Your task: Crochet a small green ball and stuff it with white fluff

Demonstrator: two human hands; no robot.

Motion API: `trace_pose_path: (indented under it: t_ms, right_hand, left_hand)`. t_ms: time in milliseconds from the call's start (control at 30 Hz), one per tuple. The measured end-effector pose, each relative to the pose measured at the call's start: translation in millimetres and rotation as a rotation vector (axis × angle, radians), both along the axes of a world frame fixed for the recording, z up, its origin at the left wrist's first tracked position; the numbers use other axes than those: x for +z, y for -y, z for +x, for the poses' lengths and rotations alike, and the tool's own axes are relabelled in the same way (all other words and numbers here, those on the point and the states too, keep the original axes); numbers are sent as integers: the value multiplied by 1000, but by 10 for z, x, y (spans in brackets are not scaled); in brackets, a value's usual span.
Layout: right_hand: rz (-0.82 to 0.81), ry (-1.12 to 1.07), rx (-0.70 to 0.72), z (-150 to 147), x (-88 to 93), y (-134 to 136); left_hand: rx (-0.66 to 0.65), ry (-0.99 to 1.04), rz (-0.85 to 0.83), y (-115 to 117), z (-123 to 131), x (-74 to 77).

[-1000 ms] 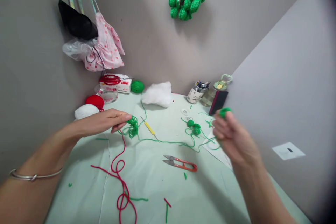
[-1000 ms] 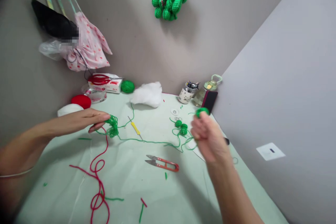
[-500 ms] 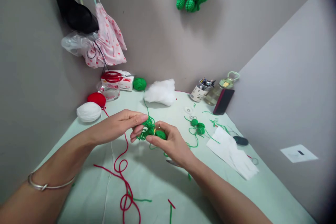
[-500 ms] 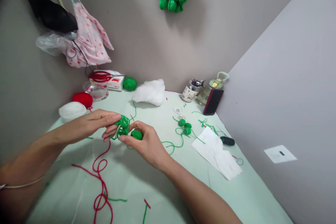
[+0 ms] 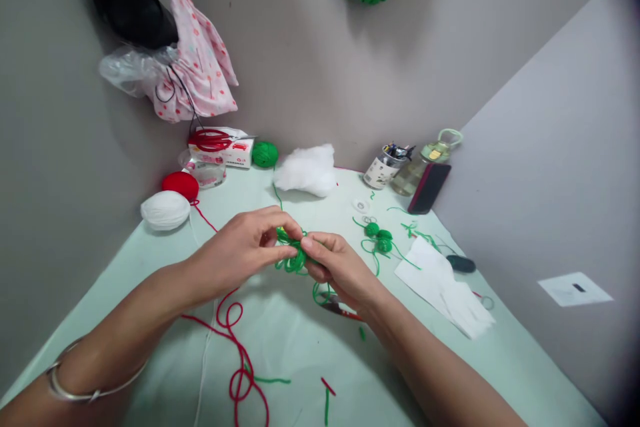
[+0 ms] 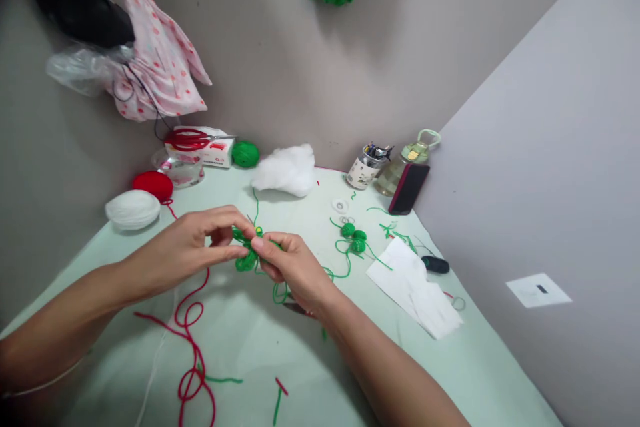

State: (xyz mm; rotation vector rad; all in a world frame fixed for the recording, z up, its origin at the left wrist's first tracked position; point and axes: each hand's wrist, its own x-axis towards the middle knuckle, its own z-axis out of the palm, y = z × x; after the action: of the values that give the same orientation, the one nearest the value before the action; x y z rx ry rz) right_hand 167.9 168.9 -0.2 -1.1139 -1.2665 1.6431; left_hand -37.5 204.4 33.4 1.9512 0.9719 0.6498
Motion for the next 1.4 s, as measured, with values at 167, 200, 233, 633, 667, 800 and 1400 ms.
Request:
trace_pose_path:
  t_ms: [167,200,233,633,667,800,1400]
  right_hand:
    - [20,-4,-1,28,-3,-17]
    - [1,-5,-13,26,-3,-20]
    - [-23,-6,-30,21,-1,-21]
    - [-34,-215,-399,373,20,-307]
    - [-13,-221,-425,464,26,-350]
    - [18,-216,-455,697,25,-439]
    - [190,134,-45,513,419,-38]
  left_hand:
    - [-13,-29,-37,9,60,-79]
    - [-24,-17,-34,4,62,-92]
    - [-33,-3,-34,0,62,-102]
    - [-278,-52,-81,-36,-92,18]
    - [-276,-31,-101,-43,-146,50]
    - [-188,200,-247,-69,-486,145]
    - [-90,-42,-110,-316,-451,-112]
